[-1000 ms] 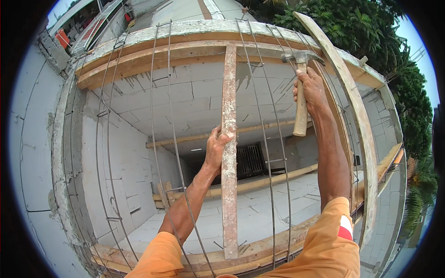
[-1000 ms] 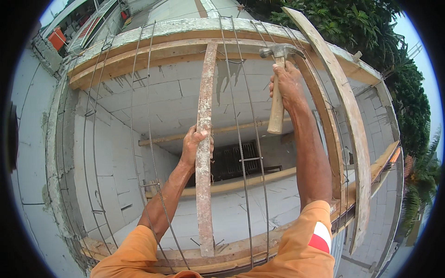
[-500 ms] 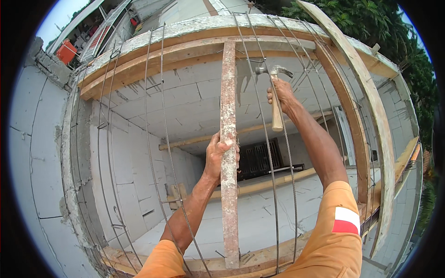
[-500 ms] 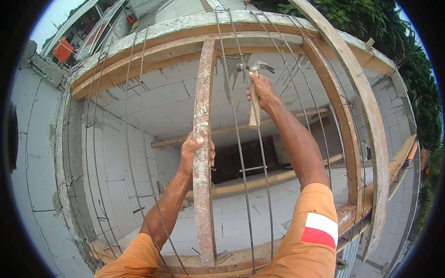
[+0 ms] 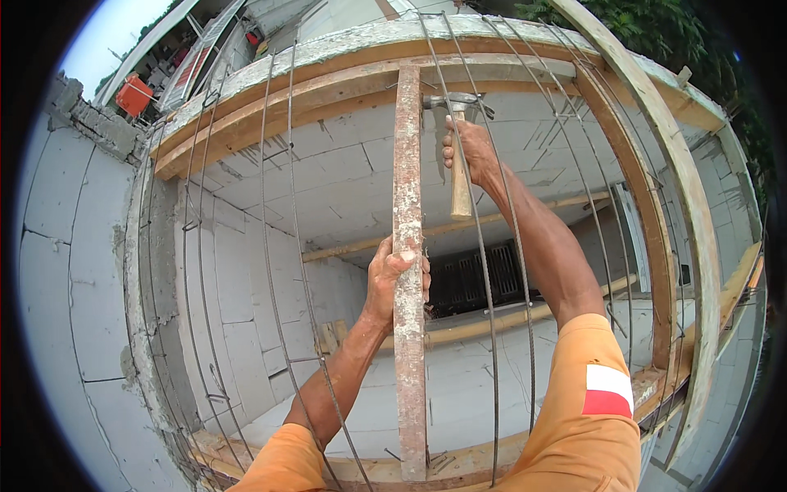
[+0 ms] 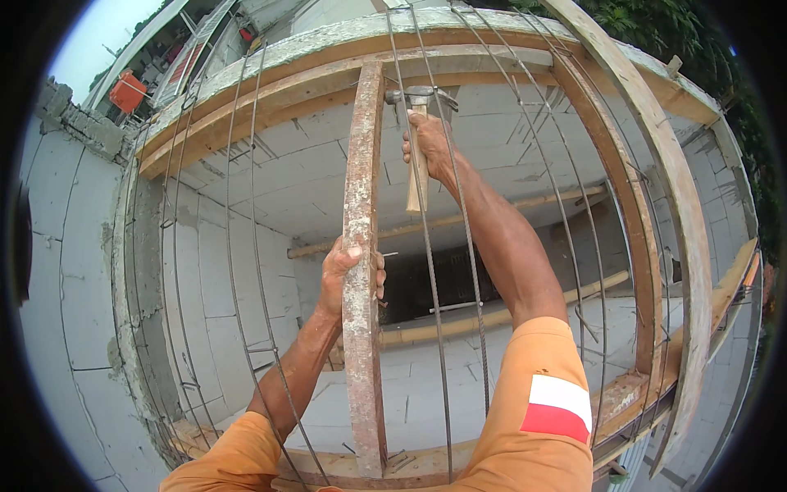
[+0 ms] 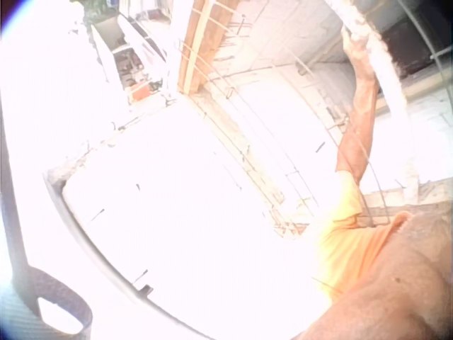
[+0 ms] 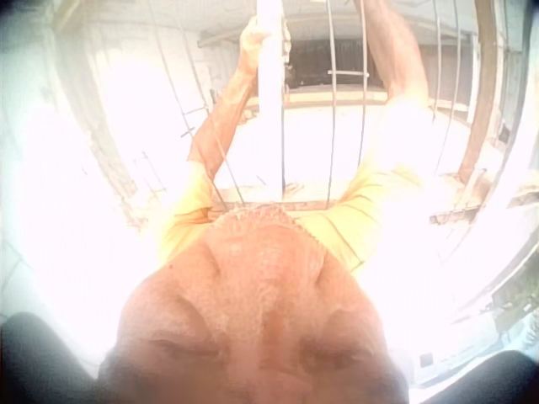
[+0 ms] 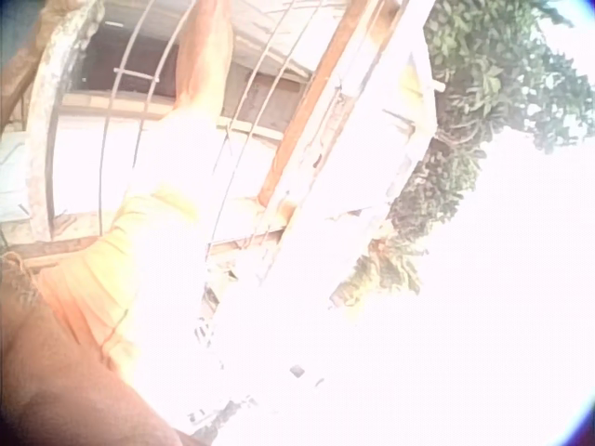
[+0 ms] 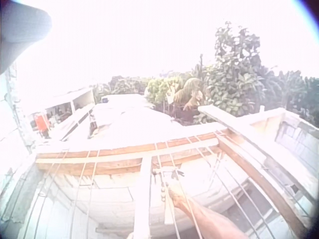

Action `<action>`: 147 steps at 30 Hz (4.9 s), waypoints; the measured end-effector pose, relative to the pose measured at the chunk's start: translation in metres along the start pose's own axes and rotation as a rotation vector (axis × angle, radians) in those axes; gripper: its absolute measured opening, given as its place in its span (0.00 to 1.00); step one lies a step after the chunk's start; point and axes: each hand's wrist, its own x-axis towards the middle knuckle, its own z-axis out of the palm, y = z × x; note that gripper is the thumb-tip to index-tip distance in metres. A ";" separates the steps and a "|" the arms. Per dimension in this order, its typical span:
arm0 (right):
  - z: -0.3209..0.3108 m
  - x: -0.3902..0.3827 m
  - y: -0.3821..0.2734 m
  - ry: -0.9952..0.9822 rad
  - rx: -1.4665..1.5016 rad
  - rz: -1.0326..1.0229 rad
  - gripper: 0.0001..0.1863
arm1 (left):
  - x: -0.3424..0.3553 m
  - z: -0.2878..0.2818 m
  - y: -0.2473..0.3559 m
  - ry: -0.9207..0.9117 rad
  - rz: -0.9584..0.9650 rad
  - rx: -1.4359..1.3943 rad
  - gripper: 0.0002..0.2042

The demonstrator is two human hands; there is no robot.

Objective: The person positions a wooden plank onto the concrete formwork frame and hammers nails into it using a hammer to secure it.

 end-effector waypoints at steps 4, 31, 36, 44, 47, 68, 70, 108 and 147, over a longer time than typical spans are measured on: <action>-0.028 -0.003 -0.006 0.205 0.029 -0.020 0.11 | 0.003 0.004 0.000 -0.004 0.024 0.009 0.22; 0.008 0.001 0.008 0.096 -0.099 -0.015 0.10 | 0.004 0.003 0.004 0.042 0.045 0.035 0.30; -0.015 -0.005 -0.011 0.330 0.137 -0.146 0.10 | 0.003 0.001 -0.001 0.062 0.064 0.052 0.31; 0.015 -0.004 0.009 0.045 -0.048 -0.014 0.10 | 0.009 -0.001 0.002 0.036 0.075 0.015 0.33; 0.020 -0.006 0.008 0.070 -0.088 -0.038 0.10 | 0.005 -0.005 0.000 0.041 0.080 0.017 0.33; -0.041 -0.003 -0.013 0.411 0.187 -0.163 0.09 | 0.006 0.002 0.000 0.052 0.083 0.038 0.34; -0.047 0.003 -0.013 0.529 0.416 -0.210 0.09 | 0.010 0.005 -0.005 0.039 0.076 0.047 0.34; -0.038 -0.010 -0.025 0.436 0.365 -0.251 0.11 | 0.002 0.013 0.007 0.050 0.086 0.065 0.36; -0.046 -0.268 -0.089 0.478 -0.686 -0.247 0.10 | 0.021 -0.017 -0.034 -0.057 0.236 0.235 0.09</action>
